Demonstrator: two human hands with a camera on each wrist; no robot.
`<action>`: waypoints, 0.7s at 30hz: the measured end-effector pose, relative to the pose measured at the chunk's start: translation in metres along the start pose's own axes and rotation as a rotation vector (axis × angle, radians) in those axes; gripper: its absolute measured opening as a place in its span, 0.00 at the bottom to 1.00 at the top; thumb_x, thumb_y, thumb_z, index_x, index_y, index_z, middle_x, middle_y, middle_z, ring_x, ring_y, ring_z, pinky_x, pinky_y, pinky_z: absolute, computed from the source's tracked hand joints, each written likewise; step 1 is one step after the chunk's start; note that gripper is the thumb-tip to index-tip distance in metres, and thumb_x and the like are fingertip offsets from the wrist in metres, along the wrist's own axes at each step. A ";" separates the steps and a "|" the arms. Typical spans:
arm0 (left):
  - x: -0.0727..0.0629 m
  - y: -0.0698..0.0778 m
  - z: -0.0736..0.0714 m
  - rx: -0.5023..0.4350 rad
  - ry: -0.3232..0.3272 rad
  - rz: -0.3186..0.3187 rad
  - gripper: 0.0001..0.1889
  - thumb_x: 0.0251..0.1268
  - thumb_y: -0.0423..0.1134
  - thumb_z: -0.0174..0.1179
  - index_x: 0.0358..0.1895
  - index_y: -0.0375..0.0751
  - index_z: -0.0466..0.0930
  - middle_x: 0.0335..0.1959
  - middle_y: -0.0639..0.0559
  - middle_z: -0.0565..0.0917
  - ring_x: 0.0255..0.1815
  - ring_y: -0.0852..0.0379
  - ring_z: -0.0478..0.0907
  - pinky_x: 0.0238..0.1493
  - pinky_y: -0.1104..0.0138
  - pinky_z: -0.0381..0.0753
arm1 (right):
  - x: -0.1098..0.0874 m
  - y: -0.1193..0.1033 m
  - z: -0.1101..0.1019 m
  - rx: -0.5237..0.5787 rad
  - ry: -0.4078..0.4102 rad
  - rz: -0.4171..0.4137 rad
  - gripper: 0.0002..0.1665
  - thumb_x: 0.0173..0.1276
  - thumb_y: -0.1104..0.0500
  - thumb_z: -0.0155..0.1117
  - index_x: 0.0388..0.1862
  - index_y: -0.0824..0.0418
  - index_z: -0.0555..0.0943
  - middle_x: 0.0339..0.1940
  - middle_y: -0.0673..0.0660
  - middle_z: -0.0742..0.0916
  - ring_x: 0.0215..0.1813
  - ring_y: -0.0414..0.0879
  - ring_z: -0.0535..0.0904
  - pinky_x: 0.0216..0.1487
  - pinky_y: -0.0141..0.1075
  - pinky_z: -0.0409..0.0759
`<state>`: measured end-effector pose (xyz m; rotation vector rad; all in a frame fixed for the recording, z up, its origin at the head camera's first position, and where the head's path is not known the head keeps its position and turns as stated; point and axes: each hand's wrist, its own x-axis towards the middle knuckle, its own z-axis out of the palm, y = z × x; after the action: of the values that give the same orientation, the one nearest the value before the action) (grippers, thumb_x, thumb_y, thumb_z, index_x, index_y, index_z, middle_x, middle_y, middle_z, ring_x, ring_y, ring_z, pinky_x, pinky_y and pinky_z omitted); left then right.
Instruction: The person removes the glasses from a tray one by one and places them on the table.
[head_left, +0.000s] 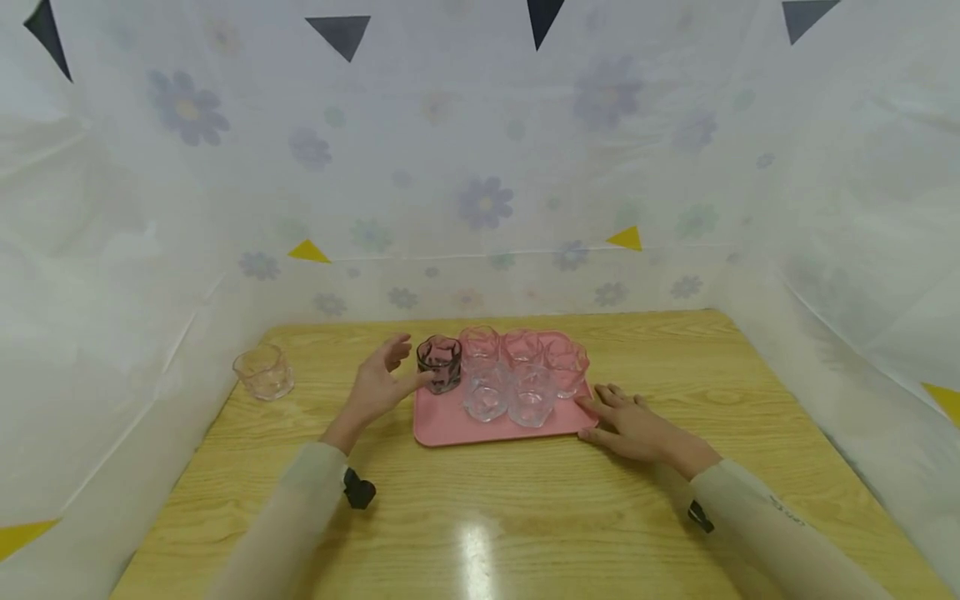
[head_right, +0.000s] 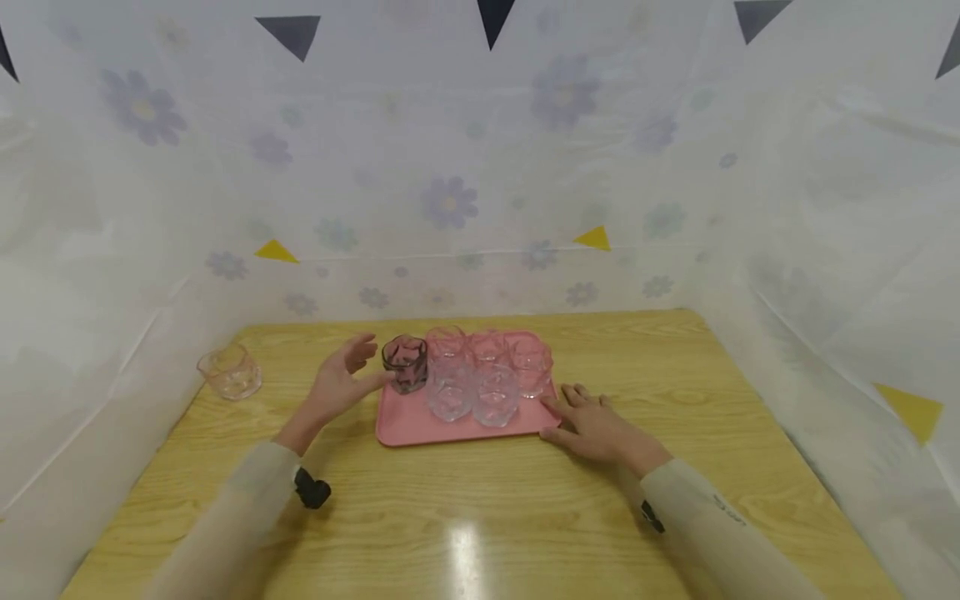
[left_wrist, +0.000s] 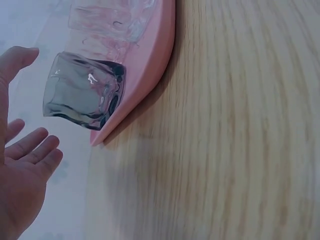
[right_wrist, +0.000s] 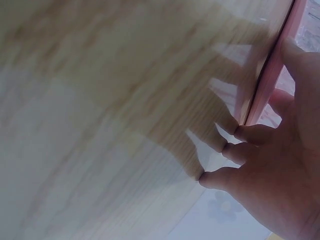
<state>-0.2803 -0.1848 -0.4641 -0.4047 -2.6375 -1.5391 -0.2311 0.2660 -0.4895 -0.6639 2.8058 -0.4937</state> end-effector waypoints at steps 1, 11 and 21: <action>0.000 0.000 0.001 -0.001 -0.002 -0.002 0.47 0.64 0.49 0.77 0.82 0.43 0.61 0.76 0.33 0.73 0.78 0.36 0.70 0.80 0.46 0.69 | 0.000 0.000 0.000 0.000 -0.002 0.002 0.45 0.81 0.31 0.51 0.86 0.55 0.62 0.85 0.74 0.58 0.86 0.75 0.48 0.77 0.80 0.46; 0.007 -0.005 0.015 -0.068 -0.019 -0.044 0.48 0.64 0.45 0.77 0.82 0.40 0.60 0.74 0.33 0.75 0.77 0.35 0.71 0.79 0.46 0.70 | 0.000 -0.001 -0.001 0.014 -0.011 0.004 0.45 0.81 0.31 0.51 0.86 0.55 0.61 0.85 0.75 0.58 0.85 0.75 0.48 0.77 0.80 0.46; 0.015 -0.008 0.024 -0.028 -0.013 -0.034 0.47 0.64 0.46 0.77 0.82 0.36 0.61 0.73 0.32 0.75 0.75 0.34 0.73 0.74 0.44 0.75 | 0.001 -0.001 -0.002 -0.005 -0.007 0.001 0.45 0.81 0.30 0.50 0.86 0.54 0.62 0.85 0.75 0.59 0.85 0.75 0.49 0.76 0.80 0.47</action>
<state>-0.2954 -0.1650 -0.4805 -0.3747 -2.6495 -1.5900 -0.2317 0.2652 -0.4876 -0.6637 2.8021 -0.4830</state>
